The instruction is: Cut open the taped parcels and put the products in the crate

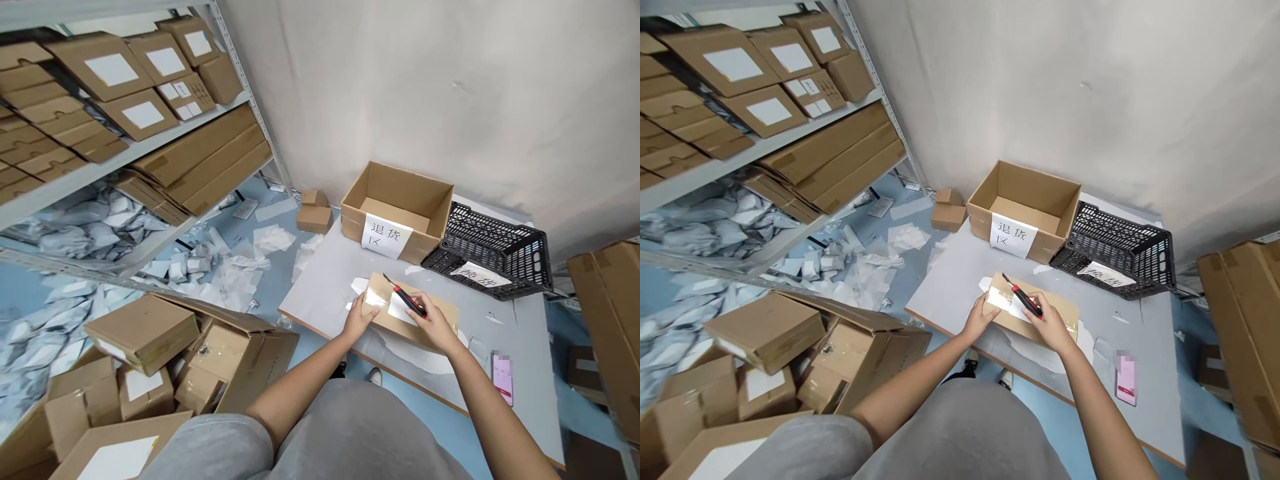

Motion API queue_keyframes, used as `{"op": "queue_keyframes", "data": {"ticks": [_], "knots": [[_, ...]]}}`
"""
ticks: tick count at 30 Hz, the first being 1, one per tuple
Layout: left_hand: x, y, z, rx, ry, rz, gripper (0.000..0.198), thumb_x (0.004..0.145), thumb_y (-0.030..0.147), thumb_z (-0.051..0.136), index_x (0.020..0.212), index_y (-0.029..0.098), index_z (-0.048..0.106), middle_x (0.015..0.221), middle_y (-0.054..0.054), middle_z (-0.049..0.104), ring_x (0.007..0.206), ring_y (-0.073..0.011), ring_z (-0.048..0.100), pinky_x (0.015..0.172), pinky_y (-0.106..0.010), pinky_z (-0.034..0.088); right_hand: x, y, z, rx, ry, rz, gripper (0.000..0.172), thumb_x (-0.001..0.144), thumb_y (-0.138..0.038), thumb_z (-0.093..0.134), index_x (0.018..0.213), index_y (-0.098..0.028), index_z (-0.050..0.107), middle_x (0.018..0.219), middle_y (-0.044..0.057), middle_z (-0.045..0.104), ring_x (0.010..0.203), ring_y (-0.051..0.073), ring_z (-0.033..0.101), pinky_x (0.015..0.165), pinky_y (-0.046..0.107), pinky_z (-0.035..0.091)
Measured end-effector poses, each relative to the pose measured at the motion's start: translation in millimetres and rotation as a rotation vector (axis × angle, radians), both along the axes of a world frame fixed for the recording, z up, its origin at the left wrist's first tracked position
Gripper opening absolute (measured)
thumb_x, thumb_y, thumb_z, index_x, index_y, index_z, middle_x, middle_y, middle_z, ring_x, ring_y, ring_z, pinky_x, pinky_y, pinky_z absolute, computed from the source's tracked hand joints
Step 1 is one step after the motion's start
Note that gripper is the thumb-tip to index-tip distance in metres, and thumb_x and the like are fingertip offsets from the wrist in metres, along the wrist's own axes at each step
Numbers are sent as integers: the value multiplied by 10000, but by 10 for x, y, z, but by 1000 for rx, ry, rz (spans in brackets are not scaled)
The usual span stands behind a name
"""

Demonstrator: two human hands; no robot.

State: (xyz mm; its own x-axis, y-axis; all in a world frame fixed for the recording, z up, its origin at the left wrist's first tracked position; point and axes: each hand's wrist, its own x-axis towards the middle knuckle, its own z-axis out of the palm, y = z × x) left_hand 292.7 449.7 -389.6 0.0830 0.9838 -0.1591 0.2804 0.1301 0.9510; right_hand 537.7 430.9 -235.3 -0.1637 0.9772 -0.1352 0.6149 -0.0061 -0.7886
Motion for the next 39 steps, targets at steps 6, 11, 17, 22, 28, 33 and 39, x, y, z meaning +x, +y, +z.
{"op": "queue_keyframes", "data": {"ticks": [6,11,17,22,28,33,39], "knots": [[33,-45,19,40,-17,-9,812,906,501,751,1614,229,462,1578,-133,557,1481,-339,500,1259,-505,391,-104,135,-48,0,-125,111,328,1057,-433,407,1133,-231,654,1046,100,762,940,272,697,844,365,503],[60,-44,39,24,2,23,641,1025,470,570,1612,233,473,1593,-108,559,1478,-297,515,1270,-479,386,-326,283,-89,-28,-331,170,343,1042,-417,475,1298,-255,637,924,59,788,806,271,718,736,325,472],[57,-26,-11,20,-35,29,604,1066,536,484,1585,227,516,1601,-102,548,1512,-273,481,1300,-454,349,-422,449,-140,33,-451,275,333,1060,-292,460,1232,-256,743,1193,92,803,1065,275,739,862,323,499],[59,-29,-96,9,-66,31,621,1057,540,511,1590,222,511,1609,-114,543,1516,-285,482,1305,-476,342,-457,537,-170,70,-577,328,379,1109,-367,433,1402,-288,660,1238,91,797,1054,253,748,859,308,498],[89,-17,-115,-46,-33,72,606,1042,481,544,1581,203,525,1601,-128,555,1511,-302,492,1295,-486,363,-578,568,-136,-14,-766,362,364,1130,-371,390,1217,-228,714,1128,135,811,944,258,760,783,308,468],[83,-39,-75,-54,-9,70,597,1048,479,530,1591,232,510,1607,-98,556,1506,-293,498,1290,-485,368,-610,519,-163,20,-773,383,355,1127,-401,409,1379,-314,642,1086,97,811,914,236,757,759,292,456],[75,-22,-23,-75,-11,75,602,1037,500,545,1583,248,530,1576,-97,587,1472,-322,532,1266,-484,392,-631,498,-201,3,-828,402,316,1129,-368,398,1249,-277,675,1030,106,802,881,244,758,727,304,435]]}}
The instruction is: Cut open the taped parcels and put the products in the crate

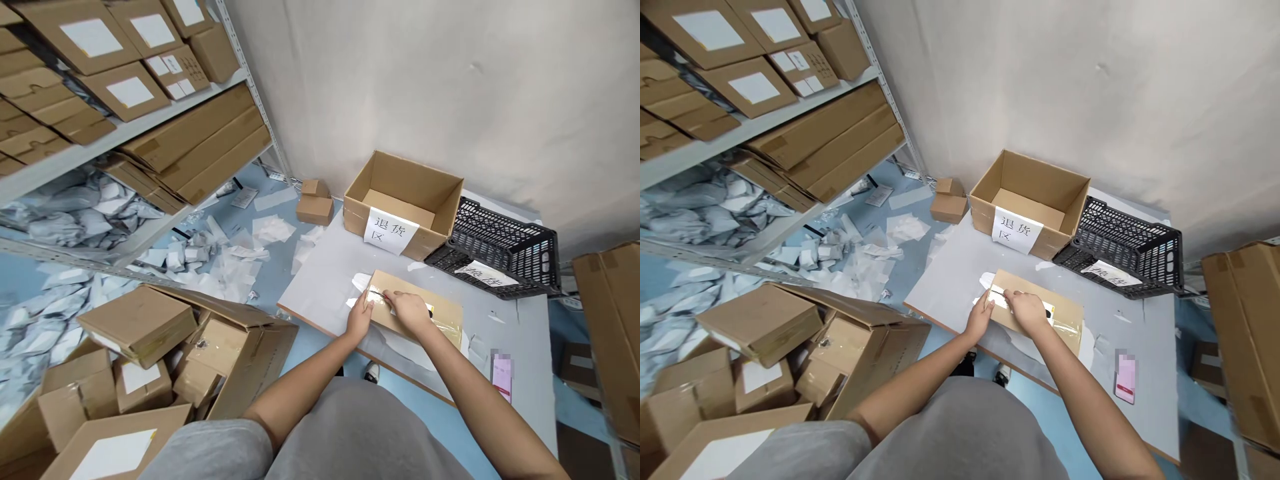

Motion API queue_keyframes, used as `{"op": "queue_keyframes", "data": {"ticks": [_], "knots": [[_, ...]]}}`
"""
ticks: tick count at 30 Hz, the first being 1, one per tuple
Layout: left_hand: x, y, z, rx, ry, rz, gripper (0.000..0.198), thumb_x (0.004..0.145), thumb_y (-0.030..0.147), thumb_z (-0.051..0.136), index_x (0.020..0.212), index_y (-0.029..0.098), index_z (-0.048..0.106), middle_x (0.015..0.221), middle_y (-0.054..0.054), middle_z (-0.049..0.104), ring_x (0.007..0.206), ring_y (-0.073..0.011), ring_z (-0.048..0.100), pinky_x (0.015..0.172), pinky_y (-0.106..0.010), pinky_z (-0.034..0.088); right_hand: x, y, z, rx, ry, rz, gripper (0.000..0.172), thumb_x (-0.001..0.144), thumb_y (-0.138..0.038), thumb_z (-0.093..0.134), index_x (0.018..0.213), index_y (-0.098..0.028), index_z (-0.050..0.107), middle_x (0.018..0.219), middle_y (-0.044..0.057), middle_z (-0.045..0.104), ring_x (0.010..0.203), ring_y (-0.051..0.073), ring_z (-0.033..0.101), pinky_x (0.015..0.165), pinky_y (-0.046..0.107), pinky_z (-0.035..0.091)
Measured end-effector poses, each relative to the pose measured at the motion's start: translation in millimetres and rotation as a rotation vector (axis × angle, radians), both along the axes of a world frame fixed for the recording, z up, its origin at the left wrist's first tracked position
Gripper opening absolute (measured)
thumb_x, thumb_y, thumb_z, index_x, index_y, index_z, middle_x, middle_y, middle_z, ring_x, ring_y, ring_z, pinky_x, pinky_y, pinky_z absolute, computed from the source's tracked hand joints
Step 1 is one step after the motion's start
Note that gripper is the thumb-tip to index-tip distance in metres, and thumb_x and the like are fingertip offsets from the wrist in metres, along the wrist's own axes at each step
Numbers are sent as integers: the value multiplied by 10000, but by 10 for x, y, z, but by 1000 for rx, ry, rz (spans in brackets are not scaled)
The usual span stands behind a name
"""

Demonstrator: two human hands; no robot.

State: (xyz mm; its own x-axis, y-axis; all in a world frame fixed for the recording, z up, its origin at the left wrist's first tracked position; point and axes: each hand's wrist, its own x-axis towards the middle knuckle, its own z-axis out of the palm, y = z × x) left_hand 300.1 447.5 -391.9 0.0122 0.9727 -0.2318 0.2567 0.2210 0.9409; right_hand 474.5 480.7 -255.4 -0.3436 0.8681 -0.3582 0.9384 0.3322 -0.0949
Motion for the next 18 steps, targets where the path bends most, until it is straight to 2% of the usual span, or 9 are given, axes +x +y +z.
{"op": "queue_keyframes", "data": {"ticks": [3,10,18], "knots": [[4,26,51,-20,53,-9,596,1030,463,546,1582,238,526,1535,-103,625,1428,-334,567,1229,-493,426,-39,-2,-5,1,-29,-12,331,1135,-369,372,1239,-256,665,1041,112,796,882,243,757,730,307,433],[10,-6,160,-30,182,-27,550,1076,450,443,1573,221,498,1540,-124,617,1401,-298,599,1169,-431,465,-131,-6,20,-76,-95,-58,352,1140,-342,326,1303,-229,617,1132,133,771,982,228,744,835,300,454],[16,8,119,-11,185,-2,541,1090,486,402,1550,226,520,1529,-116,628,1412,-289,590,1189,-430,456,8,-108,165,-108,-129,-98,326,1094,-192,397,1334,-228,616,1169,131,766,1035,248,753,854,319,484]]}}
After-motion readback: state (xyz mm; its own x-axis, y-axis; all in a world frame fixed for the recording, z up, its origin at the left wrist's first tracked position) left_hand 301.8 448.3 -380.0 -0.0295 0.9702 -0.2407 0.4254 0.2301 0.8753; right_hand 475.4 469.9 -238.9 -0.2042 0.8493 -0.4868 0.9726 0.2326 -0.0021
